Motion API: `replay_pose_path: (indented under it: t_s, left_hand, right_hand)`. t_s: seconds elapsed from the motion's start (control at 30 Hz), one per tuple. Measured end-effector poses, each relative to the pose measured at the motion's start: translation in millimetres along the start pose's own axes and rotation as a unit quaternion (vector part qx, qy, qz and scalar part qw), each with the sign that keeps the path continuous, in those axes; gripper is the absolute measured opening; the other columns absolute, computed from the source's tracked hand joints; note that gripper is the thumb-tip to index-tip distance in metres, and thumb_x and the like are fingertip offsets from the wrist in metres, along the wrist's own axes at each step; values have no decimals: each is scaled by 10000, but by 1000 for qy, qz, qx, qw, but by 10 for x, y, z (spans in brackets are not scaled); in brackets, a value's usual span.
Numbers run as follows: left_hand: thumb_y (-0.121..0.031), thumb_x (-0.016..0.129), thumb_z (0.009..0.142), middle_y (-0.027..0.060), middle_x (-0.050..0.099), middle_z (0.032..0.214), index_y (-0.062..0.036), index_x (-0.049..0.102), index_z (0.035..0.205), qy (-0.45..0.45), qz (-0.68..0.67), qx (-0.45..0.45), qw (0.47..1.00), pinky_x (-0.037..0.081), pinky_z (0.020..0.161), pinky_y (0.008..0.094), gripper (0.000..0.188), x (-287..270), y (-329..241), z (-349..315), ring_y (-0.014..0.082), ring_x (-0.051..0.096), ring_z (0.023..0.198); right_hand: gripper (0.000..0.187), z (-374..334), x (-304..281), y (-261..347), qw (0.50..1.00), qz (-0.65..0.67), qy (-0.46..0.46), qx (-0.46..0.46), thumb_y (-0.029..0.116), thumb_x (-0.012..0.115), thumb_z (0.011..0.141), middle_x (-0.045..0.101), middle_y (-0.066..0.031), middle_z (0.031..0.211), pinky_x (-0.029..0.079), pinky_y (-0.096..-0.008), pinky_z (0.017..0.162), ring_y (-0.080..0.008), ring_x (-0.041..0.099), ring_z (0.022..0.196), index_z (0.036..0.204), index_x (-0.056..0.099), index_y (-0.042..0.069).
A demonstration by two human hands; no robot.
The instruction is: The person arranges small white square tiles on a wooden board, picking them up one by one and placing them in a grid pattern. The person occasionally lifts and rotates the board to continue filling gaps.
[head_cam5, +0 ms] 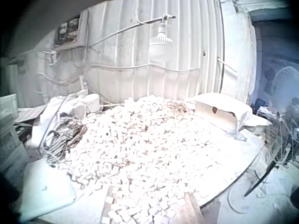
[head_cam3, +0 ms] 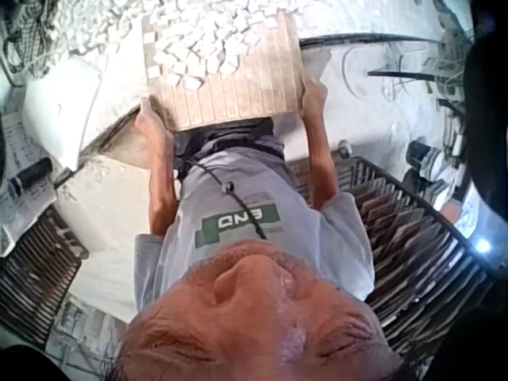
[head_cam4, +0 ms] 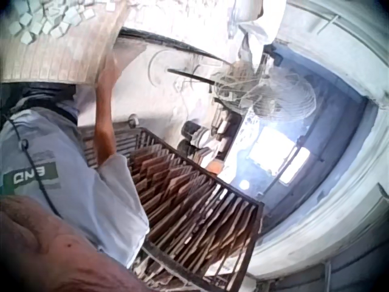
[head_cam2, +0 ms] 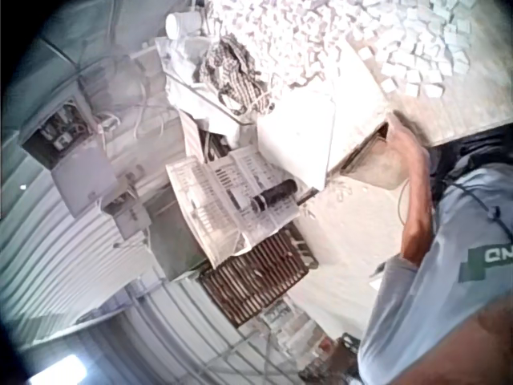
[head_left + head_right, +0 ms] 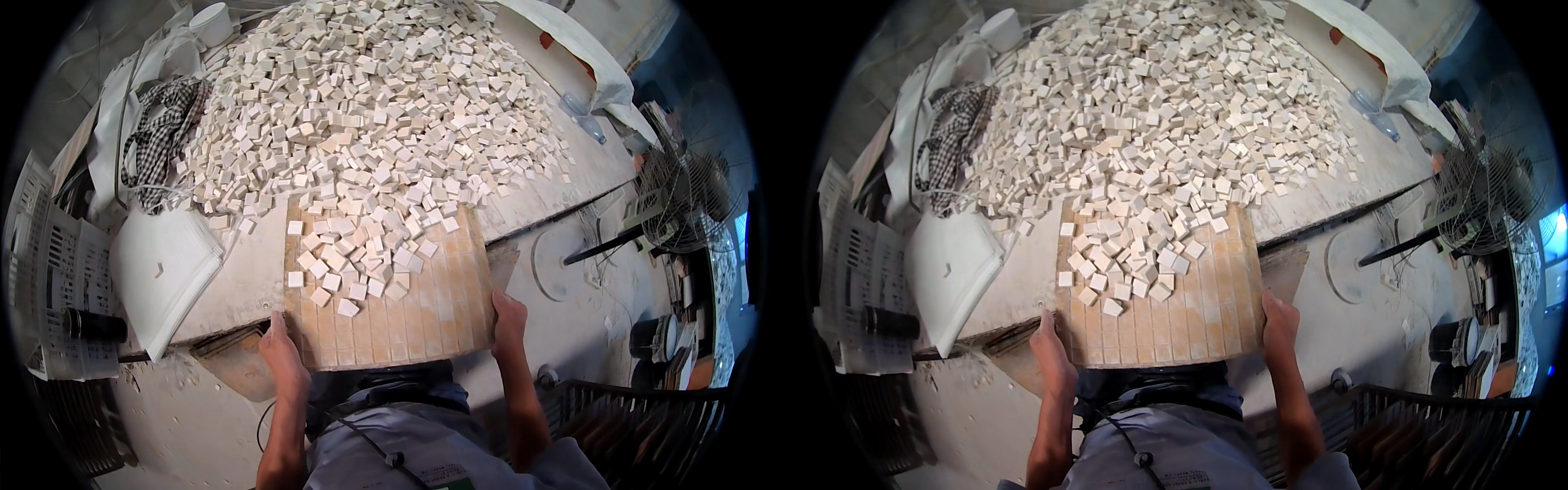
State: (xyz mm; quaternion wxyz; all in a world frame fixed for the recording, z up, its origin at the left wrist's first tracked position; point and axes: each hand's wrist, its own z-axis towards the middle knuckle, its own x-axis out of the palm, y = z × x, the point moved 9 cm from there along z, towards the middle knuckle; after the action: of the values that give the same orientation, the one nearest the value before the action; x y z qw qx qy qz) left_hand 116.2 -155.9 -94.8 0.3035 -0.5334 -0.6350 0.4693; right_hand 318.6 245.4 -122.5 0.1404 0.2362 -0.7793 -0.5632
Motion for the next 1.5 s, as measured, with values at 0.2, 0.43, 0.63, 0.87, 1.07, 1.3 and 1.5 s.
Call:
replay_pose_path:
  t_s: [0.2, 0.43, 0.63, 0.87, 1.07, 1.3, 1.5]
  left_hand:
    - [-285, 576, 1032, -36, 474, 734, -63, 530, 714, -43, -44, -9, 998, 334, 648, 302, 390, -107, 10, -30, 94, 382, 703]
    - [-271, 604, 1016, -50, 463, 735, -70, 555, 716, -39, -94, 20, 995, 326, 643, 297, 365, -79, -204, 102, 88, 375, 694]
    - [-304, 614, 1009, -42, 514, 766, -42, 636, 792, -64, -119, -30, 990, 363, 676, 279, 341, -195, -264, 77, 91, 432, 722]
    - [-334, 600, 1020, -15, 573, 844, -6, 665, 861, 4, -112, 55, 992, 402, 748, 279, 370, 136, -808, 537, 91, 480, 815]
    - [-323, 595, 1014, 40, 645, 962, 31, 677, 994, -22, -153, 29, 988, 433, 823, 299, 364, 253, -990, 691, 124, 552, 881]
    - [-346, 597, 1000, 51, 658, 1058, 30, 665, 1100, -28, -112, 11, 993, 443, 938, 307, 395, 318, -1136, 786, 146, 578, 998]
    - [-370, 586, 1008, 65, 656, 1033, 49, 668, 1087, -54, -85, 34, 994, 415, 970, 320, 435, 344, -1350, 915, 161, 575, 986]
  right_hand:
    - [303, -71, 86, 210, 997, -29, 34, -61, 228, 574, 1006, 630, -18, 858, 450, -303, 740, -116, 543, 783, 871, 662, -29]
    - [287, 2, 338, 547, 995, 33, 38, -92, 218, 544, 1018, 560, 13, 823, 411, -297, 704, -93, 477, 771, 830, 608, 11]
    - [289, 86, 205, 426, 995, 31, 29, -94, 241, 577, 1002, 545, 14, 812, 415, -296, 700, -90, 491, 772, 808, 591, 27]
    - [316, 501, 672, 599, 995, 90, 30, -45, 253, 579, 1004, 659, -74, 894, 494, -332, 763, -159, 611, 818, 903, 652, -37]
    - [333, 722, 954, 883, 987, 146, 9, -70, 261, 562, 1021, 693, -88, 921, 509, -333, 754, -152, 637, 813, 963, 671, -48]
    - [349, 1118, 1145, 965, 991, 124, 49, -24, 271, 617, 1019, 550, 34, 733, 408, -292, 636, -86, 465, 665, 754, 601, 46]
    - [292, 1145, 1383, 1054, 984, 142, 107, -2, 275, 537, 1036, 662, -35, 843, 514, -329, 699, -130, 617, 731, 920, 646, 30]
